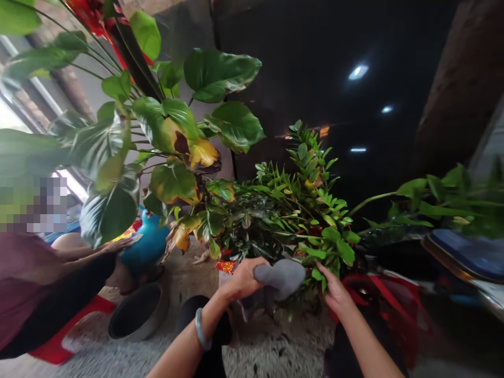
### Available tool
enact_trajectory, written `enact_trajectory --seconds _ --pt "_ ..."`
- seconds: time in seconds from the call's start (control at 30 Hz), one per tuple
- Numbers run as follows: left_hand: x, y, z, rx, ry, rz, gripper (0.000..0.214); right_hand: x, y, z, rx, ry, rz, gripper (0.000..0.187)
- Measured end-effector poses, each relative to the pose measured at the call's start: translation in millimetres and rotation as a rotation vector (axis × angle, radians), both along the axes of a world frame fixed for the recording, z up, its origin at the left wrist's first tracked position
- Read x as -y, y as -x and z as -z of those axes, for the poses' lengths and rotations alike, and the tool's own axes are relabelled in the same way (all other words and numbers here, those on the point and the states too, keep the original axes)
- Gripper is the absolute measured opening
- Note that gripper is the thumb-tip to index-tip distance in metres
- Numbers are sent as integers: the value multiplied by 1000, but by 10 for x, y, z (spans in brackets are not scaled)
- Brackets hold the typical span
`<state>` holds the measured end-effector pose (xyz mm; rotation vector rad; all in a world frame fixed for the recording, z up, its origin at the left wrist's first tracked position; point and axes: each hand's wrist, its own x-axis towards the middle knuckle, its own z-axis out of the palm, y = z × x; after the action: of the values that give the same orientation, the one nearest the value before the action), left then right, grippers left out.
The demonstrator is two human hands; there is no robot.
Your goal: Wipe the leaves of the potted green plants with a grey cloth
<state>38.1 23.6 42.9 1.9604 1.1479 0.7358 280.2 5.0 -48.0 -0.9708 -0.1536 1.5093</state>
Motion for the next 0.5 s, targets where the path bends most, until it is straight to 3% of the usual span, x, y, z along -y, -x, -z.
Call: enact_trajectory --seconds 0.07,0.2,0.3,0.37,0.43,0.5 --pt "-6 18 -138 84 -23 -22 21 2 -9 5 -3 6 -8 19" --pt "-324 8 -498 358 -243 -358 30 3 15 -46 -30 -30 -49 19" --pt "-460 -35 -436 364 -290 -485 25 3 38 -81 -21 -27 -47 20" --pt "-375 -58 -237 225 -187 -415 20 4 39 -74 5 -19 -30 20" --pt "-187 -63 -43 71 -36 -233 19 7 30 -40 36 -9 -6 20" --pt "2 -51 29 19 71 -42 19 11 17 8 54 -1 2 19"
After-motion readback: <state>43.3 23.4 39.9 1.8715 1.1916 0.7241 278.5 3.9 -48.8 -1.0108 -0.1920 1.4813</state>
